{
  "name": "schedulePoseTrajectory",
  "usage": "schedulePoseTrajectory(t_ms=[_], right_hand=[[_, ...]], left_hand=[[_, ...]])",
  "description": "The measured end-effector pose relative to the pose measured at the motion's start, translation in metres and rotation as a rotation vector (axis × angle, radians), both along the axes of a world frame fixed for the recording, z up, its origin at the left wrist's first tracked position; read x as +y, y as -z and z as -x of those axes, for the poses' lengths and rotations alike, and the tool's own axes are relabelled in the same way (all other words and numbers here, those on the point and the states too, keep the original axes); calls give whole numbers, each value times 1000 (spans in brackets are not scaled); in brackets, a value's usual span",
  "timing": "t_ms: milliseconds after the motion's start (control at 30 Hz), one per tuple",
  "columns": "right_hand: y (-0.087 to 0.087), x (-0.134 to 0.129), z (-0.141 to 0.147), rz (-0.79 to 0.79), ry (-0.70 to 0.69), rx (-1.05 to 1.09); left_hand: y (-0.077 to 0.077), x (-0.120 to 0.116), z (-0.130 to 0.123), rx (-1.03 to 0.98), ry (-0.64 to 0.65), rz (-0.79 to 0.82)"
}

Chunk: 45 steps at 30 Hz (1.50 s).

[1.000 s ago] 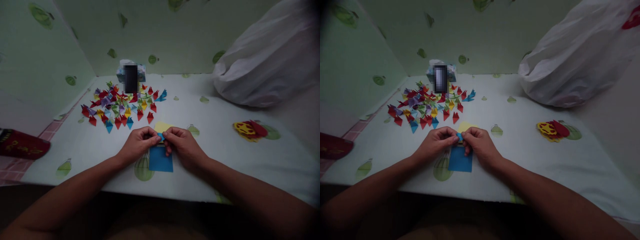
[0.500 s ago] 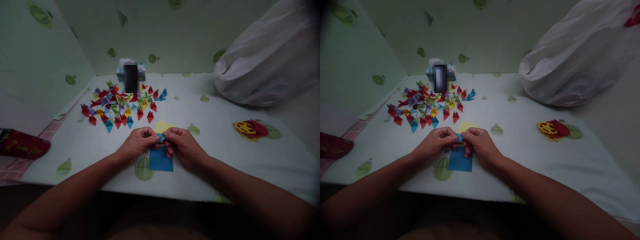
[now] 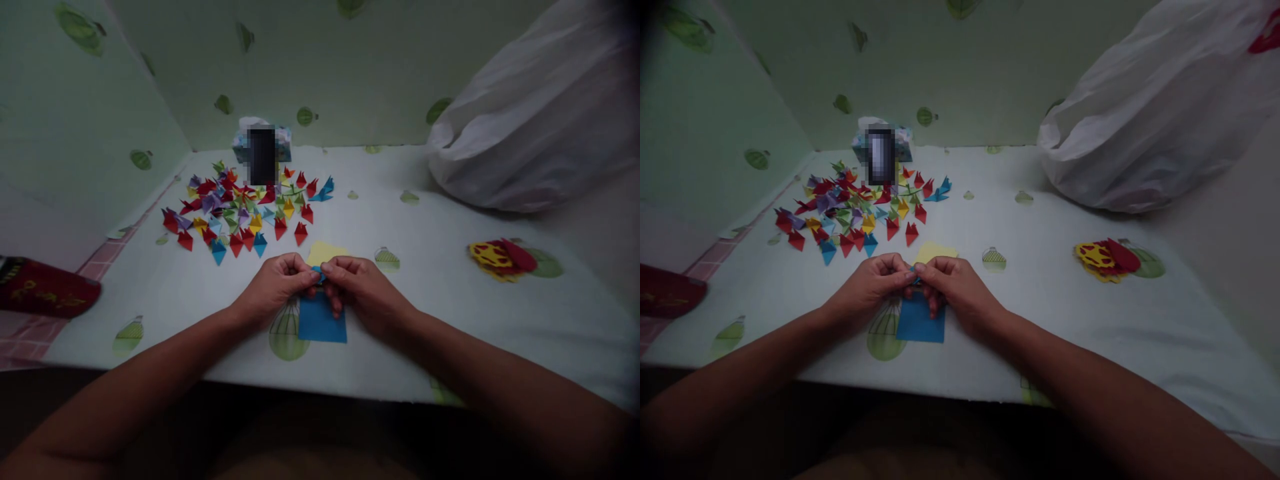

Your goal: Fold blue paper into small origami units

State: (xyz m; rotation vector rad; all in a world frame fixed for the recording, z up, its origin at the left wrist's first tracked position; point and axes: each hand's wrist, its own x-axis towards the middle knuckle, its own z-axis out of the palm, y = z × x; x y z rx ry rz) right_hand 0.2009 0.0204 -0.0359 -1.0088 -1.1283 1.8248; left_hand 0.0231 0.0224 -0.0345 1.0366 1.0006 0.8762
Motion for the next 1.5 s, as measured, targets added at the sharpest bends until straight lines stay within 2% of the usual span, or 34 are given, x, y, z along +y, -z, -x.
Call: schedulePoseTrajectory(t_ms=[467, 700, 867, 1067, 1200, 1333, 1433, 1500], right_hand=[[-2, -1, 1, 62, 13, 27], [-5, -4, 1, 42, 10, 31], [-3, 0, -1, -42, 25, -13], [6, 2, 0, -101, 91, 17], [6, 2, -2, -173, 15, -100], [6, 3, -3, -240, 13, -161], [4, 2, -3, -253, 45, -163], [2, 1, -3, -268, 74, -158]], left_hand=[[-1, 2, -1, -76, -26, 63], [-4, 1, -1, -92, -14, 61], [-2, 3, 0, -113, -68, 46], [-1, 3, 2, -47, -71, -105], [-3, 4, 3, 32, -129, -281], [-7, 3, 2, 135, -60, -395], [-7, 3, 2, 116, -42, -405], [-7, 3, 1, 60, -48, -342]])
